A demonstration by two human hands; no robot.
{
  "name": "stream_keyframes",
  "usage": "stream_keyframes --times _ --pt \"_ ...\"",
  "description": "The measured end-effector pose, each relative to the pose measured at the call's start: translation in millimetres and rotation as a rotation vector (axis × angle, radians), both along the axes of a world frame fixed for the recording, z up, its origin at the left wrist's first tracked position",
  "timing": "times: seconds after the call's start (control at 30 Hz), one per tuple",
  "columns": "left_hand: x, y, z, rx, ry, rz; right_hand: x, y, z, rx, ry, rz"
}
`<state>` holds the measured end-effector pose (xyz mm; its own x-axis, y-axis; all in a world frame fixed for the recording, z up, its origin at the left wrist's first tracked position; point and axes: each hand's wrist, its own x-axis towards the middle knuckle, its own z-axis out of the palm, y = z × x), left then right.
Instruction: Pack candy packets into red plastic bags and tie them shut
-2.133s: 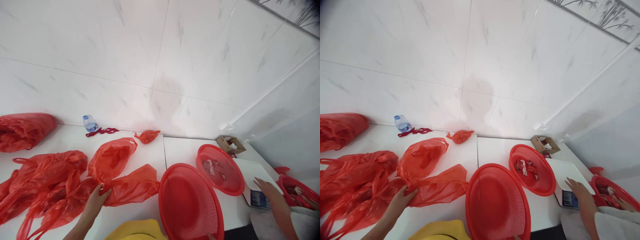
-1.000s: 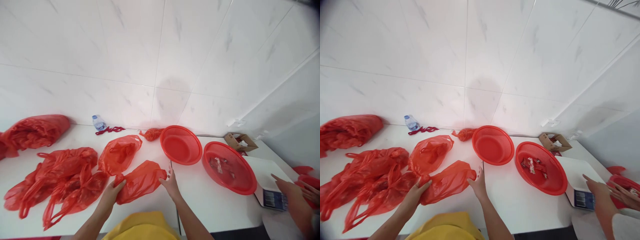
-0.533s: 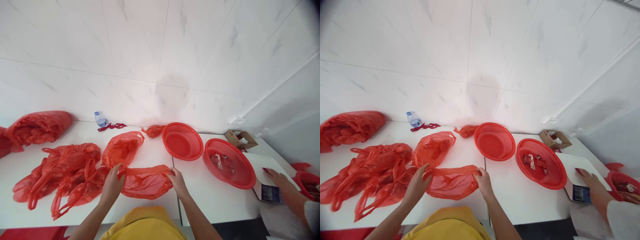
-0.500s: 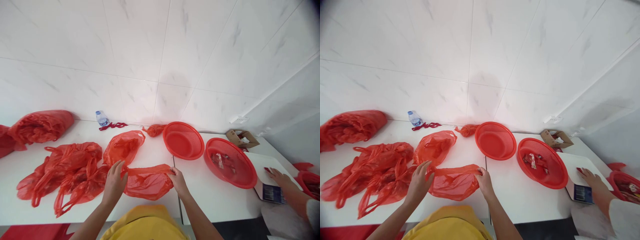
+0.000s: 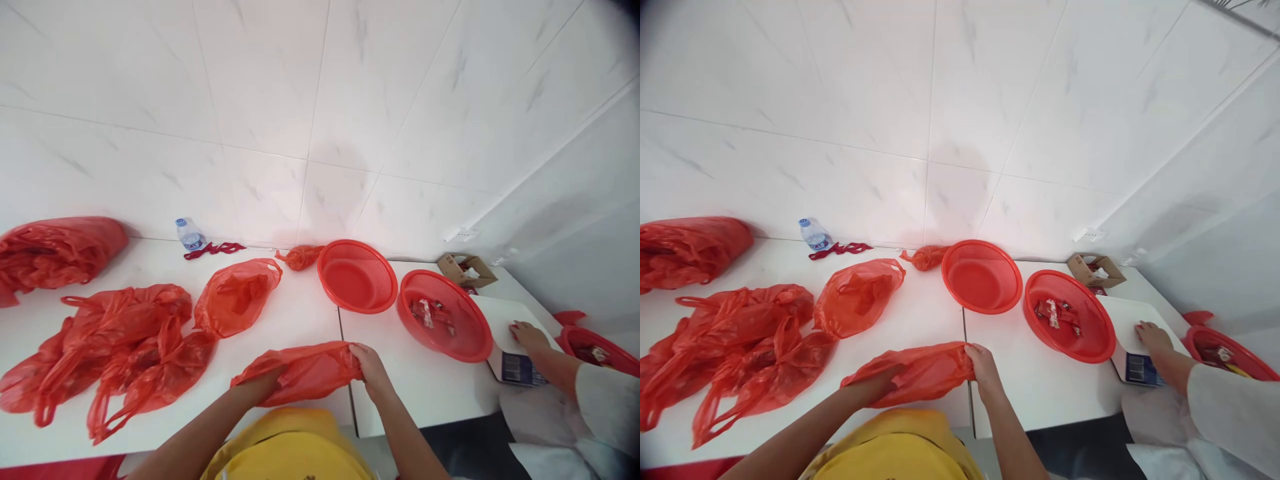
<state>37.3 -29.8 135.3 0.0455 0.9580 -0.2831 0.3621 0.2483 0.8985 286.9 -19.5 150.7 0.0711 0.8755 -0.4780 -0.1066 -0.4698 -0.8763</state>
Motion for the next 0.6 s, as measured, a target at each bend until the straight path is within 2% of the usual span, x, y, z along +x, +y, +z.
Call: stream_keyframes --times 0.1,0.17,0.23,0.3,0.33,0.4,0.5,0.6 --pt "-11 -11 32.3 0.018 -0.017 -0.218 8 0 -3.2 0.005 -0.035 0.014" --pt "-18 -18 52.8 0.125 0.021 -0.36 6 -3 -5.0 0.006 -0.038 0.032" --pt "-28 -23 61.2 0.32 0.206 -0.296 1 -7 -6.1 -0.006 -0.035 0.052" --pt "-41 -24 54.0 0.458 0.462 -0.085 -4 -10 -6.8 -0.016 -0.022 0.077" --pt "-47 -24 45.9 0.473 0.571 0.016 -6 -11 -7.1 -0.016 -0.012 0.093" --pt "-58 -21 27.1 0.421 0.675 0.131 -10 -13 -8.0 -0.007 0.012 0.127" --pt "-64 -10 8.8 0.276 0.618 0.19 -14 -15 -9.9 0.0 0.034 0.168" --pt "-60 2 10.1 0.111 0.43 0.188 -11 -14 -10.7 0.009 0.005 0.173"
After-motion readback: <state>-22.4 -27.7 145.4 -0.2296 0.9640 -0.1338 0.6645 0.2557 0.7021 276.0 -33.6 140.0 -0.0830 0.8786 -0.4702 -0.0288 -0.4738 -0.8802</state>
